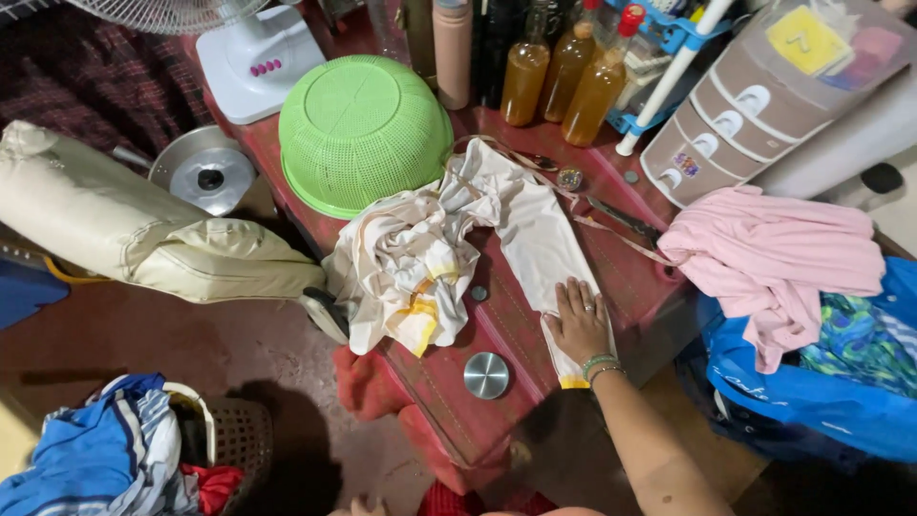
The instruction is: The person lays out a piece of white fabric on a table and uses a measuring tape to measure its length. They then pick up a pink garment, measure it, and place the measuring tape on the white fabric to measure it again.
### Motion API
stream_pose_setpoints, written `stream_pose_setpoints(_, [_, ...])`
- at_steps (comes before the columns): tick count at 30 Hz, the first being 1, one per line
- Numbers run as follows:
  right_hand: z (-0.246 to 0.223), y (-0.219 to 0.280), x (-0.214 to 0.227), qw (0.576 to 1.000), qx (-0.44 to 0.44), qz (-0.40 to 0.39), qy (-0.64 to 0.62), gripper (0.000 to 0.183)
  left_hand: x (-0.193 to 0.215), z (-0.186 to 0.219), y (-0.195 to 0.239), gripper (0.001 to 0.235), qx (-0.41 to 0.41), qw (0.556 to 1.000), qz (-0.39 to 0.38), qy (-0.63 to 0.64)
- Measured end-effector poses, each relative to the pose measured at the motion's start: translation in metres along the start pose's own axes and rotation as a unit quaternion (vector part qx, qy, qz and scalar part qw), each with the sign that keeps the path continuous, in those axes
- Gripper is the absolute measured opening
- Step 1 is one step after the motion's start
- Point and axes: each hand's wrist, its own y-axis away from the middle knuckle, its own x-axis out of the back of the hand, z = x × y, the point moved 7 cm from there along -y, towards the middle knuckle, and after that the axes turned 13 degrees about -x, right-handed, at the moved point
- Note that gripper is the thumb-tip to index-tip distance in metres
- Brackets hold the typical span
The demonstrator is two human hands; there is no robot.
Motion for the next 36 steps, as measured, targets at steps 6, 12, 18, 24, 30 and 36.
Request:
stream_pose_setpoints(6, [0.006, 0.016, -0.004, 0.999, -0.023, -0.032, -0.017, 0.074, 0.046, 0.188, -0.019, 0.04, -0.393, 0.894, 0.174, 0.124])
stream_pose_setpoints(12, [0.027, 0.043, 0.006, 0.999, -0.013, -0.031, 0.014, 0.074, 0.073, 0.37, -0.011, 0.039, -0.682, 0.681, 0.117, 0.24])
stream_pose_setpoints(18, [0.032, 0.091, 0.019, 0.998, -0.01, -0.048, 0.028, 0.081, 0.059, 0.468, -0.023, 0.021, -0.79, 0.556, 0.016, 0.257])
stream_pose_setpoints(24, [0.023, 0.129, 0.037, 0.981, -0.036, -0.188, 0.025, 0.085, 0.03, 0.521, -0.051, 0.015, -0.819, 0.518, -0.08, 0.234])
stream_pose_setpoints(30, [0.043, 0.179, 0.045, 0.931, -0.296, -0.213, -0.037, 0.079, -0.02, 0.565, -0.063, 0.023, -0.817, 0.519, -0.119, 0.22])
stream_pose_setpoints(36, [0.042, 0.23, 0.029, 0.885, -0.395, -0.243, -0.042, 0.058, -0.083, 0.608, -0.049, 0.031, -0.805, 0.537, -0.196, 0.159])
